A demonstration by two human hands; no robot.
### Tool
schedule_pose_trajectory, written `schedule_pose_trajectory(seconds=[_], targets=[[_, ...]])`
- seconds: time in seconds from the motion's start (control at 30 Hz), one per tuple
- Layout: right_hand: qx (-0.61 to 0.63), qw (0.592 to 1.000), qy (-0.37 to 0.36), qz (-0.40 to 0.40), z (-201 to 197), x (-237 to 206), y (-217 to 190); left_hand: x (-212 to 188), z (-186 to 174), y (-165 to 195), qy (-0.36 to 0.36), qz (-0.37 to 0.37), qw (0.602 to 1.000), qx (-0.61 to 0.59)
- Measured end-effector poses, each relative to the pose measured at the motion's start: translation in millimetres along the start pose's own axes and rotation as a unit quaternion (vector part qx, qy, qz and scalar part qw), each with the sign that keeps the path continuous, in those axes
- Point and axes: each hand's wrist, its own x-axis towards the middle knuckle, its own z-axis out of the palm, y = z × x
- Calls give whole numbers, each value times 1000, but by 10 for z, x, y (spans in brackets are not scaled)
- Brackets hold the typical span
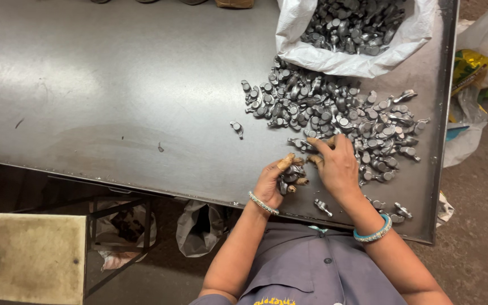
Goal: The person sorts small metal castings on a metal table, picking up individual pieces by hand, turning them over, and placing acceptable pieces into a white sack at the edge of the table. They occasionally gather handfuls of castings and continue inspecting them one at a time.
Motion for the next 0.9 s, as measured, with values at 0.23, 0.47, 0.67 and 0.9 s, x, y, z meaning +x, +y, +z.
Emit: schedule_pose_trajectory(seconds=[0.23, 0.47, 0.67, 0.9], targets=[[41, 999, -22, -26, 155, -319, 294, -16, -115, 211, 57, 39, 997, -34], [646, 702, -145, 264, 270, -499, 663, -87, -25, 160, 29, -2, 1000, -8], [272, 959, -82, -13, 148, -259, 285, -63, 133, 13, 68, -55, 995, -56], [44, 994, 23, -98, 287, 148, -119, -54, -13, 116, 56, -6, 995, -82]])
